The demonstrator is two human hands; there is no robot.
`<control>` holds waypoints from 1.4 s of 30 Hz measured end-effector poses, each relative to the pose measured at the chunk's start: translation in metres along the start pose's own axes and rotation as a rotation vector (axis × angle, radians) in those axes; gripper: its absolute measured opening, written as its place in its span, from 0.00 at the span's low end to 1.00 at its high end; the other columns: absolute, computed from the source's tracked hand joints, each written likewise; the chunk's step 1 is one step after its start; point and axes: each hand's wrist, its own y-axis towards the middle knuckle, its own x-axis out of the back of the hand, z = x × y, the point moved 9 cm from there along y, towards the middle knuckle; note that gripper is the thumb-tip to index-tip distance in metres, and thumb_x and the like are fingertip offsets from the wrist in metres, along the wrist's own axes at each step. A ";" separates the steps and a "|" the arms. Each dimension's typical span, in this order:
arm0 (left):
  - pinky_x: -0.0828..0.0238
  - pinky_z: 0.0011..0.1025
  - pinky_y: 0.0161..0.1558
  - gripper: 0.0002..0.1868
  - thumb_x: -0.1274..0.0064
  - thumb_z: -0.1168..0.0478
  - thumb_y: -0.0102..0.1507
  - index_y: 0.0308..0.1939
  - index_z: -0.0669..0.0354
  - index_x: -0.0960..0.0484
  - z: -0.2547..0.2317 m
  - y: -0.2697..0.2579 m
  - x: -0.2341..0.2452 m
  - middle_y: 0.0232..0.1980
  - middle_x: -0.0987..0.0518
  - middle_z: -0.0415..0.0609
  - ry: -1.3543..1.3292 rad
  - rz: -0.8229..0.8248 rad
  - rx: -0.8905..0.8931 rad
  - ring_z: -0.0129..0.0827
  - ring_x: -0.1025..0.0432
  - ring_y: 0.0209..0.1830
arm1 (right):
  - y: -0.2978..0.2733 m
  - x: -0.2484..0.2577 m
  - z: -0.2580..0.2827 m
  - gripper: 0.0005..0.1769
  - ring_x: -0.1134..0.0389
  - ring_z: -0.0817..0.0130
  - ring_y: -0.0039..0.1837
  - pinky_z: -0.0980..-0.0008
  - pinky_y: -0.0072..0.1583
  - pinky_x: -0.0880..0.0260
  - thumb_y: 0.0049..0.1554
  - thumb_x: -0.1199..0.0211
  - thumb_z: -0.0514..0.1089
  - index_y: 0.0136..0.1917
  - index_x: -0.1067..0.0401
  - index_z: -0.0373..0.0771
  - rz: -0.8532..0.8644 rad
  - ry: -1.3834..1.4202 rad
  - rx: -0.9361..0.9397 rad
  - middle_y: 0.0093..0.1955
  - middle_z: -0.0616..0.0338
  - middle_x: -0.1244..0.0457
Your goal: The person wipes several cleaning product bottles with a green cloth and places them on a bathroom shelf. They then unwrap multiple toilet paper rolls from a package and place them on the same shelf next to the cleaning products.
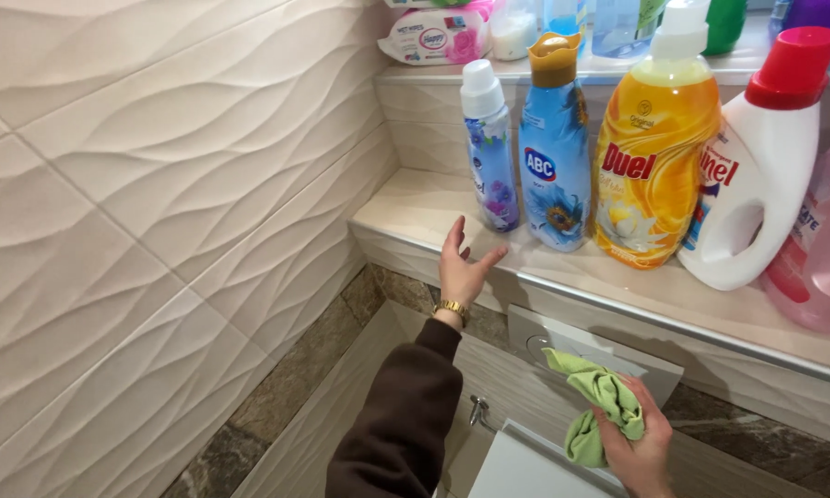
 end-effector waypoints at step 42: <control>0.30 0.42 0.50 0.10 0.49 0.58 0.66 0.51 0.46 0.19 0.186 -0.592 0.297 0.40 0.20 0.41 1.247 0.165 0.134 0.40 0.23 0.39 | -0.381 -0.257 0.164 0.21 0.29 0.61 0.59 0.66 0.64 0.34 0.50 0.33 0.38 0.57 0.25 0.34 1.259 0.106 -0.134 0.57 0.53 0.30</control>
